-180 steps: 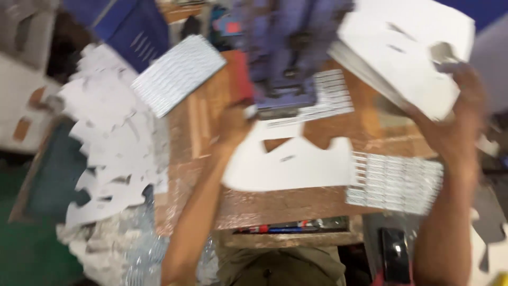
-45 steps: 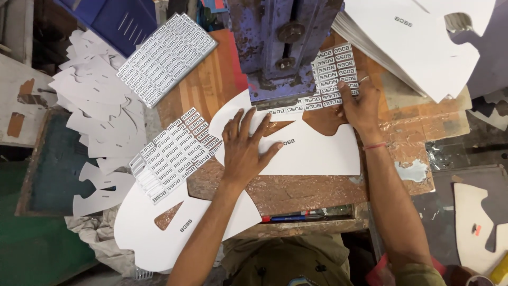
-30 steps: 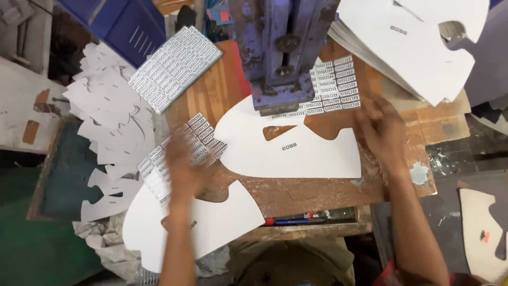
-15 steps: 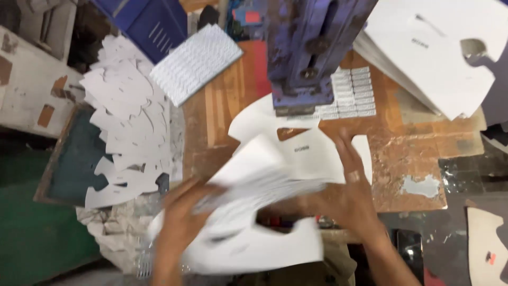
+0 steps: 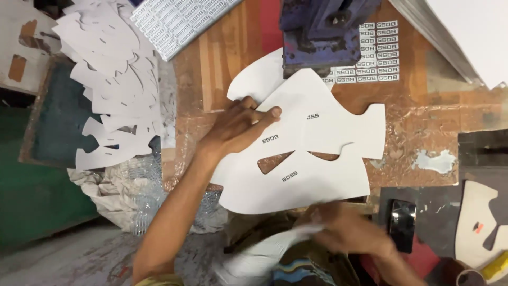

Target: Applying "BOSS" brand labels to white shoe upper components using a manual press machine.

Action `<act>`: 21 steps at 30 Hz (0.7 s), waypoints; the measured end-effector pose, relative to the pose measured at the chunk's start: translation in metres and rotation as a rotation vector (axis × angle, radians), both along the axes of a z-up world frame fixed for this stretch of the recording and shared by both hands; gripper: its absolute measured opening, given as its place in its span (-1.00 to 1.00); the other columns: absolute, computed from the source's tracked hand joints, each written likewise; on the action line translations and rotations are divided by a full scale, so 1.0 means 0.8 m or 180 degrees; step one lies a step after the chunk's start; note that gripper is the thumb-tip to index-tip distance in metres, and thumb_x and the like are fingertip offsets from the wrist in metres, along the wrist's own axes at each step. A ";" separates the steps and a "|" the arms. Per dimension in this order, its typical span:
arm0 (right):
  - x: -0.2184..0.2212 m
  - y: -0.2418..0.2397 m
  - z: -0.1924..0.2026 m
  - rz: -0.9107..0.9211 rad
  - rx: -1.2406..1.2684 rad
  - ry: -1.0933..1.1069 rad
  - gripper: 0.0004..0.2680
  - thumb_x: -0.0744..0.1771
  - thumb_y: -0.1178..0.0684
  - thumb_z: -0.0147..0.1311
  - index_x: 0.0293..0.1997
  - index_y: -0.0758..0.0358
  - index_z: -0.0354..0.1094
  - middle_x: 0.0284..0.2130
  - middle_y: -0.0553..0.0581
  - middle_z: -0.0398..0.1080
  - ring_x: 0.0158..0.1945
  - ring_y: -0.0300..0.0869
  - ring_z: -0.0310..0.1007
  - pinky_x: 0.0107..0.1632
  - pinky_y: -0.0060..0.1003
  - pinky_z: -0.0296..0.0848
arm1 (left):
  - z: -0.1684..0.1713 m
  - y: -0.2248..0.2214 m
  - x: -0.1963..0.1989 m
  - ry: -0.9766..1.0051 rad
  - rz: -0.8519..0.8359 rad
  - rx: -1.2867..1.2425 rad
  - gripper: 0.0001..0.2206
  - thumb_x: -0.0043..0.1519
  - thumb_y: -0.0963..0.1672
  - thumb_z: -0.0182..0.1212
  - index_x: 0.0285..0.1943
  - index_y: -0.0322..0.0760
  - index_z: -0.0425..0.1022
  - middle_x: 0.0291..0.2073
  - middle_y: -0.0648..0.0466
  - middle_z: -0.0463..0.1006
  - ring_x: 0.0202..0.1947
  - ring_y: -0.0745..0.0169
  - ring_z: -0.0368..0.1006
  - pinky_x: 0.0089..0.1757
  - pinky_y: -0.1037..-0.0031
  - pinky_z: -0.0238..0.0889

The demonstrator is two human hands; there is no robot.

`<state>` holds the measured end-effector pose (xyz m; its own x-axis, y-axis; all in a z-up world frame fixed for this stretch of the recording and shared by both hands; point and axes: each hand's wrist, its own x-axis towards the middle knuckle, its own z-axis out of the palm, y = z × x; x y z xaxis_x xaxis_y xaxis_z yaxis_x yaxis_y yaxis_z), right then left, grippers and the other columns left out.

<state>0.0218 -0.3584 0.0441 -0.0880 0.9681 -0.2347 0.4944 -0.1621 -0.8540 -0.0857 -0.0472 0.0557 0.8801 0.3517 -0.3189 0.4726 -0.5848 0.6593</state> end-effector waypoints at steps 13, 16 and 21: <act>0.174 -0.048 -0.035 -0.3387 0.1569 0.0108 -0.75 0.42 0.15 0.16 0.20 0.42 0.26 0.06 0.06 0.44 0.06 -0.28 0.45 0.15 -0.42 0.43 | -0.297 0.155 -0.469 -0.1819 0.3937 -0.0635 -0.52 0.30 -0.25 0.25 0.43 -0.45 0.31 0.03 -0.13 0.64 -0.05 0.11 0.60 -0.07 0.37 0.50; 0.200 -0.073 -0.086 -0.3744 0.1018 -0.0157 -0.76 0.50 0.11 0.09 0.28 0.45 0.27 0.06 0.15 0.44 0.02 -0.22 0.42 0.04 -0.37 0.42 | -0.293 0.185 -0.404 -0.2173 0.3981 -0.0814 -0.64 0.42 -0.17 0.22 0.34 -0.55 0.40 -0.06 -0.08 0.64 -0.40 0.34 0.45 -0.48 0.56 0.17; 0.237 -0.121 -0.117 -0.3343 0.0677 -0.0297 -0.79 0.55 0.04 0.07 0.21 0.41 0.25 -0.08 0.20 0.47 -0.09 -0.21 0.46 -0.05 -0.23 0.43 | -0.058 0.076 -0.063 -0.2191 0.1533 0.2008 -0.66 0.31 -0.08 0.34 0.24 -0.25 0.49 0.14 -0.18 0.57 0.19 -0.10 0.45 0.21 0.18 0.24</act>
<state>0.2118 -0.4548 -0.0491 0.8211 0.5706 -0.0153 0.2590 -0.3963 -0.8808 -0.1360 0.0137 0.0092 0.5246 0.6412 0.5601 0.3854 -0.7655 0.5153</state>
